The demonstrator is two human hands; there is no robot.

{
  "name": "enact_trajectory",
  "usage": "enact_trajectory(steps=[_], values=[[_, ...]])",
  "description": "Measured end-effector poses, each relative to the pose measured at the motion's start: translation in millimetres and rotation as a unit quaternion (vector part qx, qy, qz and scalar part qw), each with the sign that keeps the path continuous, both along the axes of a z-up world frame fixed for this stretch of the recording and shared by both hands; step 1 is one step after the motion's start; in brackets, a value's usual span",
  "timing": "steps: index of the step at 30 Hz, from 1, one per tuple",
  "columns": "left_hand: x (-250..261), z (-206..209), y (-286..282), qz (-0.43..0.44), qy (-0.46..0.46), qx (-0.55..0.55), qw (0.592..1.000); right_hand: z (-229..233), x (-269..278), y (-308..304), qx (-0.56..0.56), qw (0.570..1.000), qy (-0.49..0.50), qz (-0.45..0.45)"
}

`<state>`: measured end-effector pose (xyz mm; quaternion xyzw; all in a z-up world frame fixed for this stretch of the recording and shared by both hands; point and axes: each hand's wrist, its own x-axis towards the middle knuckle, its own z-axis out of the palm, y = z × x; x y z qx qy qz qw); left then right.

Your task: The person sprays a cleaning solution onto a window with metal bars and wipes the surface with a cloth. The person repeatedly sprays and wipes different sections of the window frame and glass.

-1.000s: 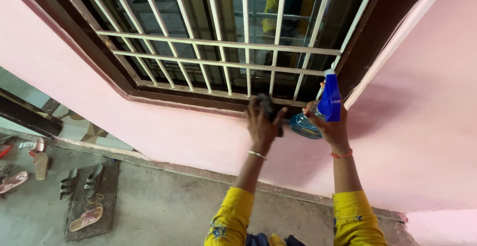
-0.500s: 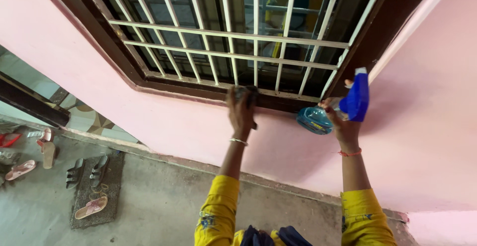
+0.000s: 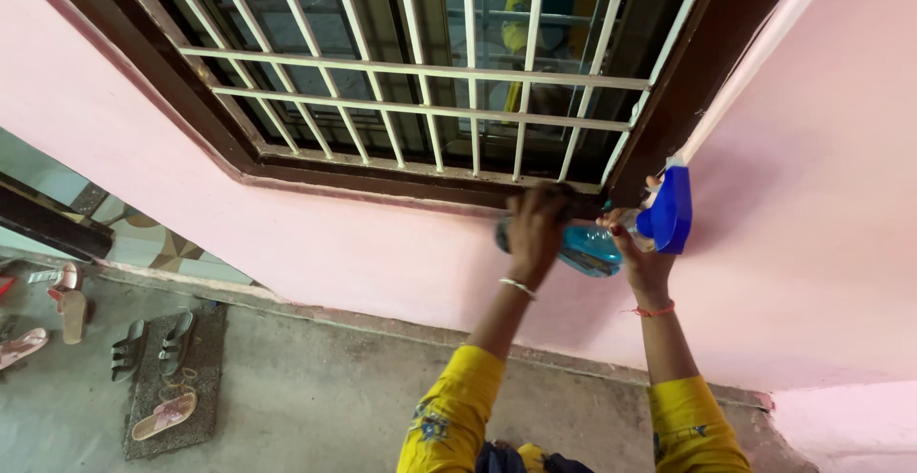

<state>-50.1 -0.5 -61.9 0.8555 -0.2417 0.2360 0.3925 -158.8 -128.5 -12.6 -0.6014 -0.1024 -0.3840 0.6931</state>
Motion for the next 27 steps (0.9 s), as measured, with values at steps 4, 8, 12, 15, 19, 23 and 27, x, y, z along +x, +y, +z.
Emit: enact_trajectory(steps=[4,8,12,15,19,23,27], values=[[-12,18,-3,-0.045,0.012,0.01,0.999,23,0,-6,-0.063,0.998,0.025,0.003],[13,6,29,0.011,-0.008,0.023,1.0,33,13,4,-0.037,0.999,-0.008,0.031],[59,-6,77,0.089,0.047,0.01,0.995,31,39,23,-0.013,0.997,-0.032,0.064],[75,-3,112,0.148,0.048,0.006,0.988,28,52,36,-0.039,0.997,-0.034,0.064],[73,8,125,0.203,0.014,-0.01,0.979,30,58,39,-0.072,0.995,-0.012,0.064],[69,21,94,0.185,0.178,-0.043,0.966,35,65,41,-0.072,0.993,0.008,0.094],[37,22,66,0.142,0.046,-0.009,0.989,39,68,52,-0.191,0.979,0.061,0.027]])
